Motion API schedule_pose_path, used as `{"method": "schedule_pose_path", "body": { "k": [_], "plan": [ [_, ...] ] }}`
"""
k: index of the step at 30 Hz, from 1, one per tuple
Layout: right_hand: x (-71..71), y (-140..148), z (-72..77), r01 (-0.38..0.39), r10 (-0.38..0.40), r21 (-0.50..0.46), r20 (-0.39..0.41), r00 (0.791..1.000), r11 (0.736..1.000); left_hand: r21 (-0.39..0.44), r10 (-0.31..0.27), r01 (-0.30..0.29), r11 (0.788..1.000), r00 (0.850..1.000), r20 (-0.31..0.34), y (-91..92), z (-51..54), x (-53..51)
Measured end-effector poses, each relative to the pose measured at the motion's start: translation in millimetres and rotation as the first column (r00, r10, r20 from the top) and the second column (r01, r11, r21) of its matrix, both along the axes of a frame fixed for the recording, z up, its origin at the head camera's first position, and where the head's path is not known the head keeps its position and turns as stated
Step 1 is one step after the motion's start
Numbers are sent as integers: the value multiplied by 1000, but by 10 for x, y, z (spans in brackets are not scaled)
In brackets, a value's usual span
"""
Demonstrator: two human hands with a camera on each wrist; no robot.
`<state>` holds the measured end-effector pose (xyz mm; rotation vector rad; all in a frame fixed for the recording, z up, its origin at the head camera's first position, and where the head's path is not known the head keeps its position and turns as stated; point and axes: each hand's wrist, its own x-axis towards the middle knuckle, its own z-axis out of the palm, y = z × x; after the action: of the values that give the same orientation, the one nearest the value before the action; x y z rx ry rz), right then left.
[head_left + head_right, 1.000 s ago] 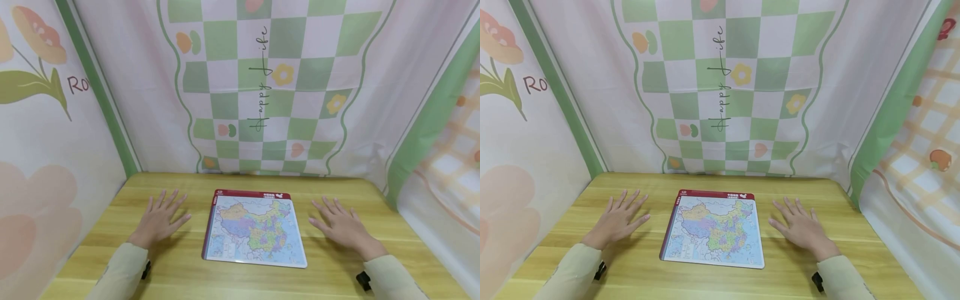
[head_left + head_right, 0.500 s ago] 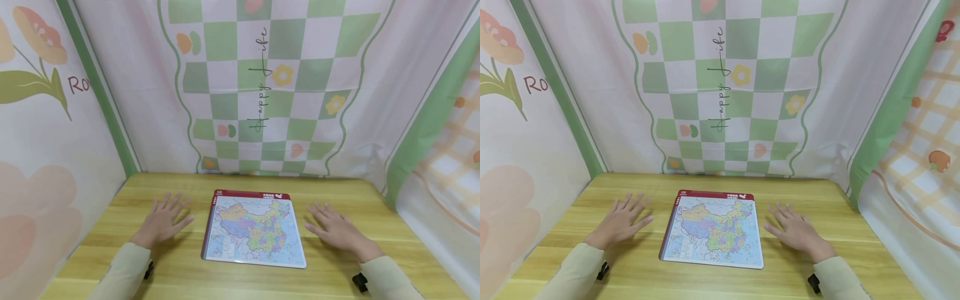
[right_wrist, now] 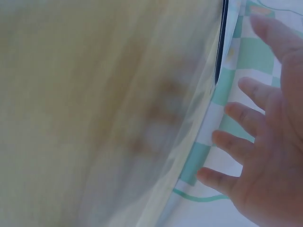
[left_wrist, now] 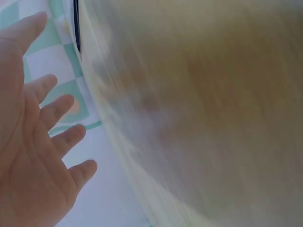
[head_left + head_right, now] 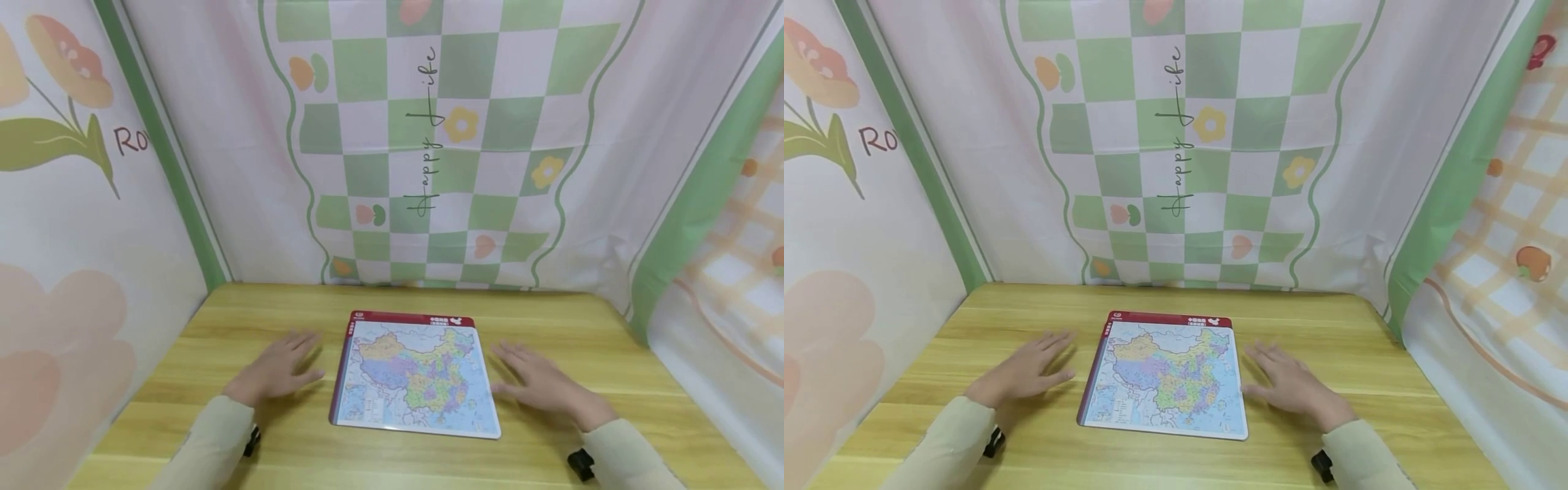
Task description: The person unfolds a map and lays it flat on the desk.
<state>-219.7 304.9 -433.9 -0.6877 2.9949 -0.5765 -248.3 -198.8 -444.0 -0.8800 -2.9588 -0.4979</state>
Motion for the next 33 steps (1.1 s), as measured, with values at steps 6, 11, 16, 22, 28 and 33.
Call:
{"method": "schedule_pose_path", "body": {
  "k": [6,11,16,22,28,33],
  "plan": [
    [-17,-26,-18,-45,46,-14,49,998,999,33,-53,52,998,998,35,66,-22,-31],
    [-20,-74,-17,-92,94,-37,72,993,995,46,-88,86,995,994,58,158,-40,-58],
    [-24,-120,-13,-107,112,-46,147,983,993,31,-112,110,993,990,88,270,-59,-81],
    [6,-169,0,-133,137,-39,147,980,990,27,-147,146,989,986,81,356,-84,-109],
    [43,-222,19,-148,150,-22,166,975,989,-1,-150,151,989,985,84,406,-69,-124],
    [54,-241,28,-152,152,-15,208,966,988,-14,-126,129,992,984,125,423,-42,-113]
  ]
}}
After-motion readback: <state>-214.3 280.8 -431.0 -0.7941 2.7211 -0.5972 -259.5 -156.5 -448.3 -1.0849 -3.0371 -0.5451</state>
